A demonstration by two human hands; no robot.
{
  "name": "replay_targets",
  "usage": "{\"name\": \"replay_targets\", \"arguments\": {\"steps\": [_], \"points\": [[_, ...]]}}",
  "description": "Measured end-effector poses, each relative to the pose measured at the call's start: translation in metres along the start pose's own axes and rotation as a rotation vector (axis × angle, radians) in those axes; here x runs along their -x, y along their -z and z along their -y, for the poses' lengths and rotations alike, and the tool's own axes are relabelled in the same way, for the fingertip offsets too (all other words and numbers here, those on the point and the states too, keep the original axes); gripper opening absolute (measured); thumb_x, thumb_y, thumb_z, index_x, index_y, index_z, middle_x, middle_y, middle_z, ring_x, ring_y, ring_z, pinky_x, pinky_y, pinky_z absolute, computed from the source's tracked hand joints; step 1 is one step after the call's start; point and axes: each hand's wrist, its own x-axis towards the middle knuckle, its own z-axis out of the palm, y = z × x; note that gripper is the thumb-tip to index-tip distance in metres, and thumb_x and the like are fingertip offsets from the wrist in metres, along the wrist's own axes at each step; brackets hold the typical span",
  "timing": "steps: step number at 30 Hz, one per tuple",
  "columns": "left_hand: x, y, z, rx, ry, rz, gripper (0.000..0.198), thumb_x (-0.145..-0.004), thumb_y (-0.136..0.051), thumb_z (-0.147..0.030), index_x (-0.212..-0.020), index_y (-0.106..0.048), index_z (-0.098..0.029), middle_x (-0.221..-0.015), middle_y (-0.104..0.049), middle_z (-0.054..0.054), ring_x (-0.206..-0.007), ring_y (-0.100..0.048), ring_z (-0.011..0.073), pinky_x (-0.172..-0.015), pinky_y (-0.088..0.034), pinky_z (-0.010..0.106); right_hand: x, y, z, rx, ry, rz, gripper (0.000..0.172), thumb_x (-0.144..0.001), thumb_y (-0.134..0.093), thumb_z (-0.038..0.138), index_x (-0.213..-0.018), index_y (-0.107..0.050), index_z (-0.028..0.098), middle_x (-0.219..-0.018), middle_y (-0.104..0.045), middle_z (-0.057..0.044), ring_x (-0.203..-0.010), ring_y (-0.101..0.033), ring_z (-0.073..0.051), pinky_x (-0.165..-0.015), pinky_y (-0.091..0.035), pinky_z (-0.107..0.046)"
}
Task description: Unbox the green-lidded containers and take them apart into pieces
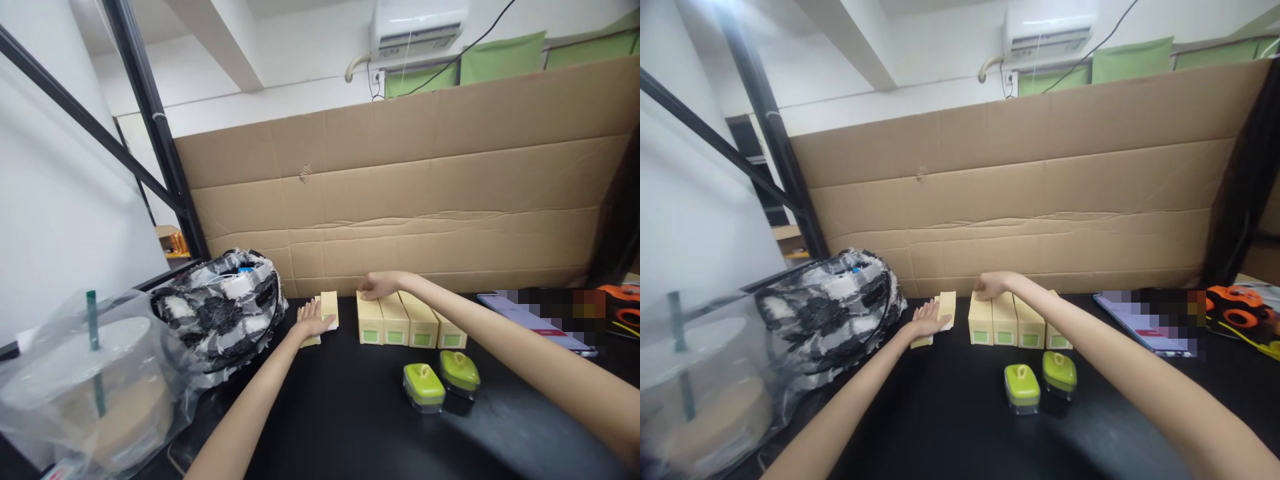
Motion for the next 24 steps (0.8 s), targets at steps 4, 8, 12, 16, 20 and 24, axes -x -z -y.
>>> {"name": "replay_targets", "arguments": {"steps": [4, 8, 12, 16, 20, 24], "points": [[0.005, 0.012, 0.002, -0.042, -0.051, 0.000, 0.041, -0.089, -0.056, -0.038, -0.124, -0.051, -0.018, -0.135, -0.047, 0.011, -0.121, -0.047, 0.0290, -0.099, -0.039, 0.054, -0.002, 0.004, -0.003, -0.006, -0.017, 0.046, 0.028, -0.092, -0.056, 0.031, -0.116, -0.058, 0.017, -0.119, -0.060, -0.007, -0.099, -0.061, -0.022, -0.083, -0.052, -0.042], [0.011, 0.027, 0.005, -0.077, -0.117, -0.002, 0.037, -0.089, -0.055, -0.040, -0.117, -0.055, -0.016, -0.127, -0.053, 0.010, -0.115, -0.051, 0.0269, -0.096, -0.042, 0.051, -0.002, 0.006, -0.003, -0.018, -0.019, 0.105, 0.028, -0.091, -0.057, 0.032, -0.115, -0.058, 0.016, -0.117, -0.061, -0.006, -0.098, -0.062, -0.022, -0.081, -0.053, -0.041], [0.014, 0.039, 0.001, -0.100, -0.204, 0.003, 0.033, -0.090, -0.054, -0.041, -0.110, -0.059, -0.016, -0.118, -0.059, 0.009, -0.109, -0.055, 0.0243, -0.094, -0.043, 0.048, -0.005, 0.005, -0.002, -0.007, -0.048, 0.074, 0.028, -0.091, -0.058, 0.032, -0.113, -0.059, 0.015, -0.115, -0.061, -0.006, -0.095, -0.063, -0.022, -0.079, -0.054, -0.039], [0.017, 0.052, -0.006, -0.091, -0.255, -0.121, 0.033, -0.092, -0.050, -0.043, -0.107, -0.059, -0.015, -0.117, -0.059, 0.010, -0.113, -0.052, 0.0258, -0.098, -0.038, 0.050, 0.007, 0.009, 0.003, 0.018, -0.074, -0.183, 0.035, -0.084, -0.065, 0.033, -0.113, -0.060, 0.014, -0.112, -0.064, -0.008, -0.098, -0.062, -0.026, -0.084, -0.051, -0.043], [0.030, 0.070, -0.017, -0.020, -0.376, -0.282, 0.053, -0.091, -0.041, -0.050, -0.123, -0.049, -0.009, -0.130, -0.048, 0.021, -0.132, -0.031, 0.0360, -0.107, -0.024, 0.053, 0.047, 0.014, 0.013, 0.000, -0.061, -0.526, 0.058, -0.070, -0.068, 0.029, -0.124, -0.055, 0.011, -0.120, -0.064, -0.016, -0.108, -0.058, -0.035, -0.092, -0.045, -0.044], [0.066, 0.073, -0.038, 0.076, -0.608, -0.271, 0.089, -0.073, -0.062, -0.062, -0.141, -0.025, -0.016, -0.146, -0.033, 0.018, -0.139, -0.022, 0.0342, -0.111, -0.026, 0.049, 0.095, -0.005, 0.033, -0.071, 0.035, -0.693, 0.052, -0.066, -0.063, 0.026, -0.117, -0.057, 0.019, -0.115, -0.066, -0.007, -0.103, -0.062, -0.027, -0.089, -0.048, -0.037]]}}
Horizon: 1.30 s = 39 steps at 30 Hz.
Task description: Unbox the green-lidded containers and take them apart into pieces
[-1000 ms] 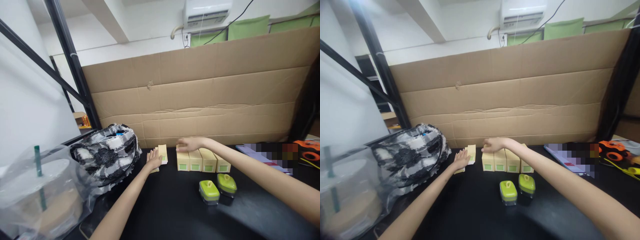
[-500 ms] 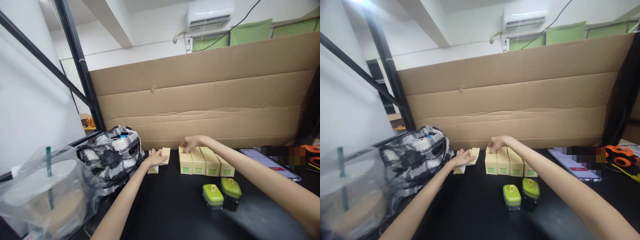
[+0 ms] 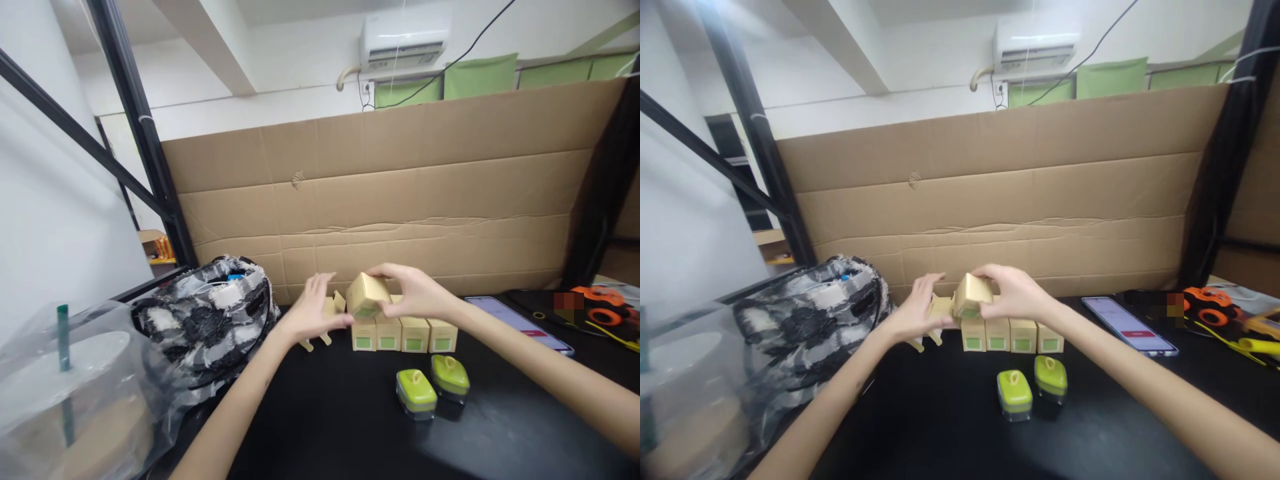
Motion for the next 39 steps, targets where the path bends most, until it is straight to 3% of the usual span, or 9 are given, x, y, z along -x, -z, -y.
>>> {"name": "replay_targets", "arguments": {"steps": [5, 11, 16, 22, 25, 28, 32, 35, 39], "points": [[0.031, -0.018, -0.046, 0.290, -0.303, -0.031, 0.075, -0.083, -0.062, -0.038, -0.142, -0.017, -0.025, -0.142, -0.041, 0.013, -0.129, -0.043, 0.0254, -0.104, -0.039, 0.044, 0.061, -0.023, 0.017, -0.206, 0.140, -0.140, 0.054, -0.067, -0.062, 0.017, -0.118, -0.050, 0.024, -0.110, -0.067, -0.007, -0.101, -0.063, -0.026, -0.086, -0.051, -0.039], [0.044, -0.033, -0.053, 0.124, -0.260, -0.042, 0.070, -0.078, -0.062, -0.027, -0.136, -0.024, -0.027, -0.123, -0.054, 0.011, -0.107, -0.059, 0.0297, -0.086, -0.052, 0.046, 0.094, -0.041, 0.009, -0.065, 0.218, -0.364, 0.041, -0.081, -0.064, 0.018, -0.119, -0.050, 0.025, -0.105, -0.068, -0.007, -0.095, -0.065, -0.023, -0.082, -0.053, -0.036], [0.042, -0.047, -0.044, 0.022, -0.242, -0.084, 0.053, -0.073, -0.062, -0.020, -0.117, -0.033, -0.025, -0.103, -0.053, 0.007, -0.085, -0.062, 0.0278, -0.066, -0.055, 0.043, 0.102, -0.033, 0.017, -0.338, 0.257, -0.172, 0.003, -0.091, -0.052, 0.023, -0.093, -0.054, 0.024, -0.089, -0.065, -0.003, -0.082, -0.065, -0.016, -0.072, -0.054, -0.026], [0.041, -0.047, -0.040, -0.009, -0.481, -0.280, 0.033, -0.080, -0.048, -0.012, -0.104, -0.027, -0.023, -0.108, -0.049, 0.011, -0.087, -0.061, 0.0245, -0.066, -0.056, 0.040, 0.100, -0.035, 0.023, 0.156, 0.441, -0.061, 0.030, -0.094, -0.041, 0.015, -0.122, -0.052, 0.022, -0.127, -0.061, -0.010, -0.089, -0.064, -0.022, -0.072, -0.051, -0.037], [0.040, -0.040, -0.048, -0.131, -0.519, -0.349, 0.024, -0.083, -0.044, -0.010, -0.101, -0.033, -0.021, -0.110, -0.048, 0.012, -0.088, -0.060, 0.0231, -0.067, -0.056, 0.037, 0.098, -0.040, 0.023, 0.285, 0.326, -0.152, 0.026, -0.095, -0.043, 0.024, -0.113, -0.060, 0.018, -0.124, -0.063, -0.013, -0.084, -0.063, -0.026, -0.069, -0.049, -0.042], [0.029, -0.034, -0.058, -0.267, -0.529, -0.449, 0.020, -0.086, -0.040, -0.007, -0.100, -0.037, -0.021, -0.108, -0.048, 0.011, -0.087, -0.058, 0.0206, -0.068, -0.054, 0.034, 0.095, -0.043, 0.022, -0.021, 0.010, -0.232, 0.030, -0.095, -0.043, 0.035, -0.112, -0.062, 0.020, -0.118, -0.062, -0.014, -0.099, -0.059, -0.029, -0.081, -0.048, -0.047], [-0.008, -0.026, -0.074, -0.527, -0.726, -0.526, 0.023, -0.089, -0.039, -0.005, -0.108, -0.040, -0.018, -0.105, -0.053, 0.011, -0.097, -0.057, 0.0238, -0.086, -0.048, 0.041, 0.087, -0.037, 0.015, -0.964, -0.502, -0.235, 0.035, -0.091, -0.044, 0.051, -0.106, -0.058, 0.023, -0.105, -0.063, -0.009, -0.099, -0.062, -0.024, -0.089, -0.049, -0.043], [-0.039, -0.021, -0.087, -0.723, -0.898, -0.384, 0.019, -0.092, -0.041, -0.011, -0.108, -0.045, -0.021, -0.109, -0.055, 0.007, -0.096, -0.058, 0.0233, -0.093, -0.043, 0.042, 0.080, -0.026, 0.007, -1.633, -0.763, -0.134, 0.039, -0.091, -0.040, 0.053, -0.090, -0.058, 0.019, -0.092, -0.067, -0.009, -0.093, -0.066, -0.021, -0.092, -0.051, -0.037], [-0.060, -0.016, -0.101, -0.823, -1.012, -0.214, 0.022, -0.093, -0.039, -0.012, -0.108, -0.050, -0.023, -0.112, -0.055, 0.007, -0.097, -0.057, 0.0220, -0.094, -0.040, 0.042, 0.076, -0.020, -0.005, -1.955, -0.848, -0.144, 0.031, -0.095, -0.039, 0.040, -0.091, -0.060, 0.018, -0.080, -0.069, -0.005, -0.083, -0.069, -0.017, -0.089, -0.054, -0.033]]}}
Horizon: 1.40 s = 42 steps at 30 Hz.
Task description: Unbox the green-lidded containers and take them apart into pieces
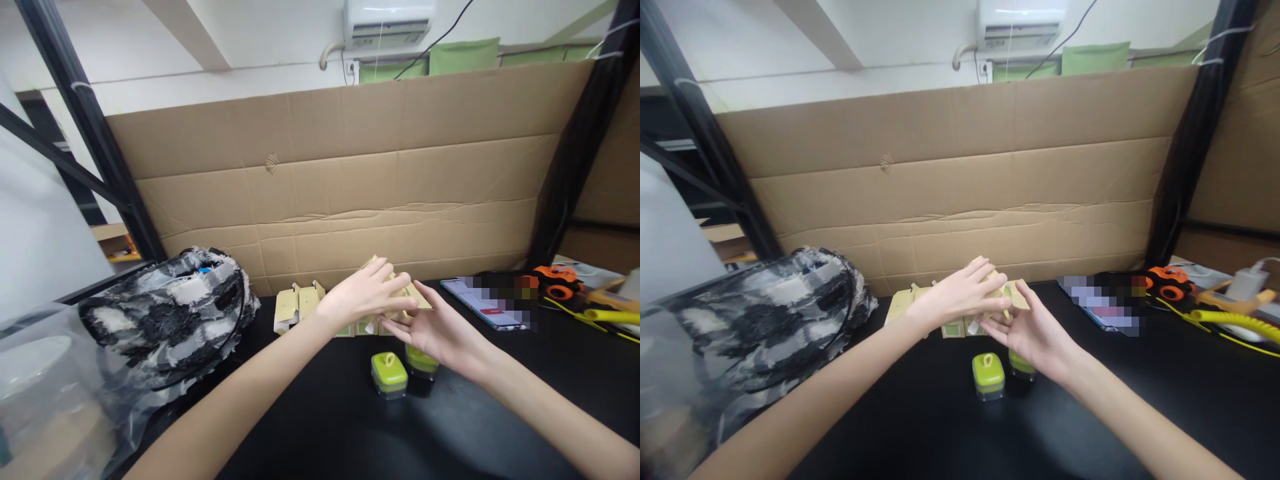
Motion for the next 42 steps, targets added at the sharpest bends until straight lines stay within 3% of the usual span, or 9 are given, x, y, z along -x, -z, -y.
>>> {"name": "replay_targets", "arguments": {"steps": [5, 11, 15, 22, 25, 30, 34, 36, 42], "points": [[0.013, 0.004, 0.003, 0.239, 0.198, -0.095, 0.026, -0.089, -0.044, -0.006, -0.108, -0.049, -0.024, -0.115, -0.054, 0.007, -0.108, -0.053, 0.0225, -0.102, -0.035, 0.045, 0.000, 0.006, 0.003, 0.067, 0.072, -0.035, 0.015, -0.087, -0.056, 0.022, -0.101, -0.060, 0.017, -0.097, -0.070, -0.005, -0.087, -0.068, -0.014, -0.084, -0.055, -0.025], [0.065, -0.005, -0.010, 0.839, 1.014, -0.323, 0.057, -0.074, -0.068, -0.019, -0.119, -0.034, -0.021, -0.117, -0.053, 0.012, -0.107, -0.057, 0.0277, -0.088, -0.048, 0.045, 0.003, 0.006, 0.012, 0.964, 0.625, -0.121, 0.045, -0.071, -0.075, 0.038, -0.107, -0.052, 0.025, -0.095, -0.064, -0.001, -0.082, -0.063, -0.018, -0.073, -0.054, -0.033], [0.084, -0.007, -0.025, 1.561, 1.591, -0.604, 0.062, -0.069, -0.075, -0.035, -0.116, -0.036, -0.022, -0.113, -0.060, 0.010, -0.103, -0.062, 0.0251, -0.088, -0.051, 0.040, -0.007, -0.005, -0.002, 1.412, 0.710, 0.082, 0.036, -0.072, -0.072, 0.035, -0.102, -0.055, 0.024, -0.106, -0.062, -0.003, -0.094, -0.060, -0.021, -0.078, -0.050, -0.034], [0.094, -0.002, -0.039, 1.880, 1.749, -0.660, 0.041, -0.072, -0.071, -0.034, -0.101, -0.047, -0.017, -0.098, -0.066, 0.010, -0.085, -0.068, 0.0223, -0.072, -0.056, 0.033, -0.022, -0.039, -0.043, 2.108, 0.400, 0.350, 0.047, -0.061, -0.080, 0.031, -0.103, -0.062, 0.022, -0.090, -0.071, -0.005, -0.081, -0.068, -0.028, -0.067, -0.050, -0.035], [0.097, -0.002, -0.040, 1.930, 1.765, -0.713, 0.040, -0.070, -0.073, -0.029, -0.099, -0.049, -0.017, -0.096, -0.066, 0.008, -0.083, -0.067, 0.0211, -0.071, -0.056, 0.031, -0.024, -0.044, -0.047, 2.208, 0.413, 0.387, 0.046, -0.056, -0.084, 0.034, -0.096, -0.063, 0.021, -0.082, -0.071, -0.004, -0.077, -0.068, -0.029, -0.068, -0.050, -0.036], [0.096, -0.001, -0.040, 1.949, 1.811, -0.811, 0.034, -0.073, -0.069, -0.029, -0.099, -0.051, -0.018, -0.091, -0.066, 0.004, -0.078, -0.066, 0.0173, -0.068, -0.053, 0.027, -0.024, -0.049, -0.040, 2.226, 0.926, 0.156, 0.045, -0.067, -0.080, 0.033, -0.101, -0.056, 0.017, -0.095, -0.065, -0.012, -0.087, -0.063, -0.030, -0.072, -0.051, -0.041], [0.086, 0.008, -0.046, 2.099, 1.804, -0.787, 0.025, -0.074, -0.068, -0.028, -0.093, -0.056, -0.016, -0.078, -0.064, 0.001, -0.064, -0.061, 0.0124, -0.058, -0.049, 0.022, -0.026, -0.053, -0.035, 2.309, 1.522, 0.430, 0.036, -0.080, -0.062, 0.010, -0.114, -0.052, 0.014, -0.109, -0.062, -0.015, -0.097, -0.060, -0.029, -0.081, -0.051, -0.043], [0.082, 0.013, -0.048, 2.191, 1.789, -0.758, 0.020, -0.074, -0.067, -0.028, -0.087, -0.059, -0.015, -0.073, -0.063, 0.000, -0.060, -0.058, 0.0109, -0.056, -0.047, 0.021, -0.027, -0.052, -0.033, 2.295, 1.662, 0.508, 0.021, -0.088, -0.047, 0.005, -0.103, -0.058, 0.013, -0.103, -0.066, -0.014, -0.090, -0.063, -0.026, -0.076, -0.053, -0.039], [0.079, 0.010, -0.049, 2.223, 1.821, -0.758, 0.015, -0.079, -0.062, -0.027, -0.089, -0.060, -0.016, -0.081, -0.064, 0.002, -0.069, -0.060, 0.0118, -0.064, -0.050, 0.023, -0.033, -0.043, -0.031, 2.249, 1.791, 0.381, 0.033, -0.094, -0.033, 0.005, -0.078, -0.061, 0.015, -0.103, -0.070, -0.016, -0.090, -0.067, -0.025, -0.071, -0.057, -0.037]]}}
